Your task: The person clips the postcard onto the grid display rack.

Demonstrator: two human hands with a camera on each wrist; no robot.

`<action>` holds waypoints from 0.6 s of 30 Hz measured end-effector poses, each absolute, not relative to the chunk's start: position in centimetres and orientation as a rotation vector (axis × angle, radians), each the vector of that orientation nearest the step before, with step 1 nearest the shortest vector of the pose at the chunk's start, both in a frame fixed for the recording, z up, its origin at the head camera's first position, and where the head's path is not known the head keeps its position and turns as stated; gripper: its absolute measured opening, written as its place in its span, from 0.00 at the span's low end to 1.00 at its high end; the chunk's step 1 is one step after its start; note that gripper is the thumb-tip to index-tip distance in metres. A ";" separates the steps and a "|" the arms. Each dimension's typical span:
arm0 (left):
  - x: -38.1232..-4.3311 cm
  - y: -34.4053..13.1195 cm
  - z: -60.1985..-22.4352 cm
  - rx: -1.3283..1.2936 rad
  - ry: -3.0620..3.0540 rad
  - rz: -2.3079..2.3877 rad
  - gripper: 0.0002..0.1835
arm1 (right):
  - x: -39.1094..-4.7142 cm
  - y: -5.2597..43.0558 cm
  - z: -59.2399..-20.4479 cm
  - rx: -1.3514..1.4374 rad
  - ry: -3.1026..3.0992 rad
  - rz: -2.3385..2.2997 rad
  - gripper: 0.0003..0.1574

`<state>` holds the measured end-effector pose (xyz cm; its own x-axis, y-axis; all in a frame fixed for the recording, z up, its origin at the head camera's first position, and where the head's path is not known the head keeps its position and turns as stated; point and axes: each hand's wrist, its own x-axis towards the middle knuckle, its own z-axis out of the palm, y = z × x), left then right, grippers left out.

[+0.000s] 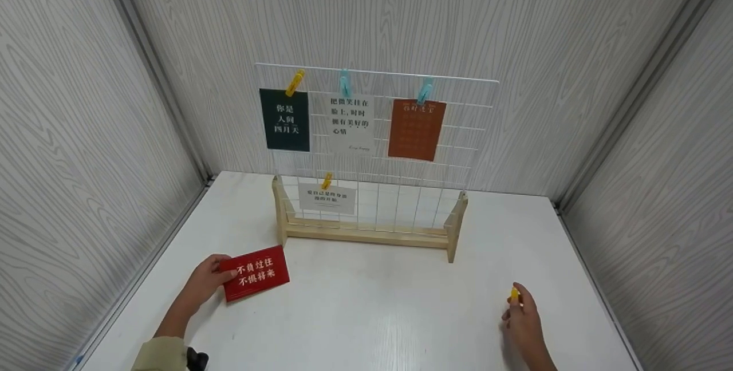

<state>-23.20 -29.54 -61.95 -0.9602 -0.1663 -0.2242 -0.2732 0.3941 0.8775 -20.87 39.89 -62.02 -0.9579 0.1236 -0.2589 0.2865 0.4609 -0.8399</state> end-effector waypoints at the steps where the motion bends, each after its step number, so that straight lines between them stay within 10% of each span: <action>1: -23.2 -29.4 -61.9 -0.398 2.534 1.642 0.24 | -20.8 39.8 -61.8 0.378 2.502 -1.566 0.34; 18: -24.2 -25.4 -62.3 -0.314 2.586 1.628 0.09 | -21.0 36.9 -60.8 0.564 2.536 -1.705 0.49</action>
